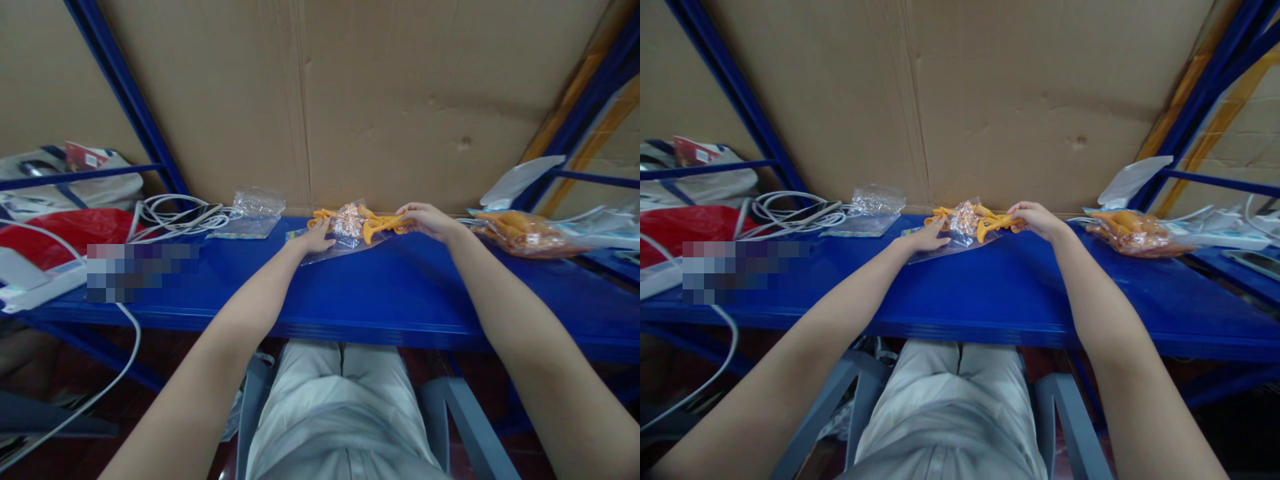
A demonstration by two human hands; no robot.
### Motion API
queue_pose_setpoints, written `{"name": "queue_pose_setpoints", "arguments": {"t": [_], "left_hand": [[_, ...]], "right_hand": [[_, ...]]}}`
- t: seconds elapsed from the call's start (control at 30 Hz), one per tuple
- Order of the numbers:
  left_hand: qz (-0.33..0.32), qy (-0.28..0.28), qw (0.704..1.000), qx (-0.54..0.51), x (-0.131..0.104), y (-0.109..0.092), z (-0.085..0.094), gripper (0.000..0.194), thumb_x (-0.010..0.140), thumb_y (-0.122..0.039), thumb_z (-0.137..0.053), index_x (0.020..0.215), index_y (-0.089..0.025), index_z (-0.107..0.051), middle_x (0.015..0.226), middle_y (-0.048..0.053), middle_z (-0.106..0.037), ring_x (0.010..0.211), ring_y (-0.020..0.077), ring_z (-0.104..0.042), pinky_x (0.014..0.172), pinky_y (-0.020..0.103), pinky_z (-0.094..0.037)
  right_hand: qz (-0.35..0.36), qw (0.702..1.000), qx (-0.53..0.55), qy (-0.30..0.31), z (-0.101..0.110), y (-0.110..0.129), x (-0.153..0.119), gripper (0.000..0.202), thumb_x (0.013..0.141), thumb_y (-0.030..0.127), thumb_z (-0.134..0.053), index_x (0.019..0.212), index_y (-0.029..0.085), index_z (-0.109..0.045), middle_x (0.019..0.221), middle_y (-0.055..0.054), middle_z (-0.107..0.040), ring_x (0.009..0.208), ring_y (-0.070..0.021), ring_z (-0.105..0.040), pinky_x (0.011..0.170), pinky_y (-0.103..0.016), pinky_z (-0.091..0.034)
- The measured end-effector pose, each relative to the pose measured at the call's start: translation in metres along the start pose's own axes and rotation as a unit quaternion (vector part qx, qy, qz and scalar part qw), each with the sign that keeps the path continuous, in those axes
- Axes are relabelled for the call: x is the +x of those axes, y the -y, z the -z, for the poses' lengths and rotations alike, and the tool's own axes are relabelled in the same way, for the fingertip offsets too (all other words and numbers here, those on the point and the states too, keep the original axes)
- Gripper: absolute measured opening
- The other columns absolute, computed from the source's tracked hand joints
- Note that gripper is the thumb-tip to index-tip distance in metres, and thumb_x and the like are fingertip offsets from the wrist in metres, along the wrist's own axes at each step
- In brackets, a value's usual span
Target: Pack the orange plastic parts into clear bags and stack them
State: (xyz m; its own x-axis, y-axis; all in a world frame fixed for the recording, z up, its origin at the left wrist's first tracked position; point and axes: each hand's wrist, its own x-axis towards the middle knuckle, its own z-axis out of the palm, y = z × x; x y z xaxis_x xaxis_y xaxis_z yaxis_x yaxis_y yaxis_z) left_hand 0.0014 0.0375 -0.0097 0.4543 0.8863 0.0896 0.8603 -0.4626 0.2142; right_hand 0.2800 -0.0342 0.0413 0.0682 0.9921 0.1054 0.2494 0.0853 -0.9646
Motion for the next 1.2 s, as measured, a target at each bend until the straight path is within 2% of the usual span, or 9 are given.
{"name": "queue_pose_setpoints", "arguments": {"t": [0.07,0.17,0.3,0.37,0.5,0.6,0.73,1.0,1.2], "left_hand": [[-0.019,-0.038,0.999,0.011,-0.003,-0.005,0.003,0.083,0.084,-0.039,-0.053,0.153,-0.012,-0.016,0.161,0.02,-0.012,0.149,0.0301,-0.011,0.118,0.046,-0.021],[-0.098,-0.109,0.989,0.02,-0.009,-0.017,0.008,0.071,0.084,-0.03,-0.053,0.151,-0.019,-0.028,0.161,0.015,-0.021,0.147,0.0295,-0.021,0.116,0.046,-0.026],[-0.199,-0.159,0.967,0.031,-0.015,-0.038,0.008,0.054,0.084,-0.016,-0.049,0.137,-0.022,-0.051,0.147,0.012,-0.045,0.137,0.0281,-0.041,0.112,0.045,-0.033],[-0.207,-0.138,0.968,0.034,-0.016,-0.045,0.005,0.051,0.082,-0.012,-0.049,0.132,-0.021,-0.057,0.138,0.011,-0.055,0.127,0.0278,-0.051,0.107,0.043,-0.039],[-0.193,-0.052,0.979,0.034,-0.015,-0.05,-0.002,0.055,0.08,-0.01,-0.049,0.133,-0.021,-0.057,0.112,0.007,-0.07,0.102,0.024,-0.065,0.092,0.035,-0.048],[-0.189,-0.035,0.981,0.034,-0.015,-0.048,-0.002,0.046,0.079,-0.01,-0.048,0.12,-0.021,-0.065,0.099,0.006,-0.072,0.091,0.0223,-0.067,0.083,0.031,-0.049],[-0.175,-0.043,0.983,0.041,-0.015,-0.047,0.002,0.029,0.077,-0.01,-0.048,0.096,-0.016,-0.07,0.092,0.01,-0.071,0.084,0.0225,-0.065,0.077,0.032,-0.048],[-0.2,-0.179,0.963,-0.02,-0.016,-0.053,0.003,0.021,0.082,-0.015,-0.044,0.091,-0.019,-0.062,0.084,0.005,-0.068,0.077,0.0193,-0.062,0.072,0.031,-0.047],[-0.207,-0.195,0.958,-0.024,-0.018,-0.053,0.006,0.018,0.079,-0.012,-0.044,0.082,-0.019,-0.06,0.08,0.005,-0.067,0.076,0.0193,-0.061,0.069,0.03,-0.045]], "right_hand": [[-0.008,1.0,0.011,0.013,0.0,0.0,0.0,0.017,0.075,-0.002,-0.056,0.075,0.015,-0.058,0.065,-0.002,-0.063,0.054,-0.0106,-0.059,0.052,-0.022,-0.047],[-0.013,0.999,0.018,0.04,-0.002,0.0,-0.002,0.015,0.075,0.0,-0.058,0.076,0.014,-0.058,0.065,-0.002,-0.063,0.053,-0.0106,-0.059,0.053,-0.022,-0.047],[-0.007,0.996,0.001,0.088,-0.004,0.001,-0.005,0.009,0.076,0.008,-0.065,0.077,0.015,-0.059,0.068,-0.004,-0.066,0.056,-0.0116,-0.06,0.057,-0.025,-0.05],[-0.001,0.995,-0.009,0.099,-0.005,0.001,-0.005,0.008,0.075,0.011,-0.066,0.077,0.016,-0.059,0.07,-0.004,-0.066,0.058,-0.0121,-0.061,0.059,-0.026,-0.051],[-0.001,0.996,-0.021,0.091,-0.006,0.002,-0.005,0.007,0.075,0.011,-0.065,0.076,0.016,-0.06,0.07,-0.004,-0.066,0.059,-0.0119,-0.06,0.059,-0.026,-0.05],[-0.009,0.997,-0.015,0.078,-0.006,0.002,-0.005,0.009,0.075,0.006,-0.061,0.075,0.015,-0.061,0.068,-0.004,-0.065,0.057,-0.0113,-0.058,0.057,-0.024,-0.049],[-0.01,0.998,0.003,0.061,-0.007,0.001,-0.004,0.014,0.074,0.001,-0.056,0.073,0.014,-0.061,0.066,-0.004,-0.064,0.055,-0.0112,-0.058,0.056,-0.024,-0.048],[0.016,0.996,0.046,0.075,-0.018,0.005,-0.008,0.009,0.076,0.008,-0.065,0.072,0.015,-0.06,0.072,-0.004,-0.066,0.057,-0.0115,-0.06,0.063,-0.028,-0.053],[0.032,0.993,0.041,0.106,-0.035,0.012,-0.013,0.01,0.075,0.007,-0.068,0.077,0.015,-0.064,0.075,-0.004,-0.069,0.062,-0.0109,-0.064,0.063,-0.024,-0.054]]}}
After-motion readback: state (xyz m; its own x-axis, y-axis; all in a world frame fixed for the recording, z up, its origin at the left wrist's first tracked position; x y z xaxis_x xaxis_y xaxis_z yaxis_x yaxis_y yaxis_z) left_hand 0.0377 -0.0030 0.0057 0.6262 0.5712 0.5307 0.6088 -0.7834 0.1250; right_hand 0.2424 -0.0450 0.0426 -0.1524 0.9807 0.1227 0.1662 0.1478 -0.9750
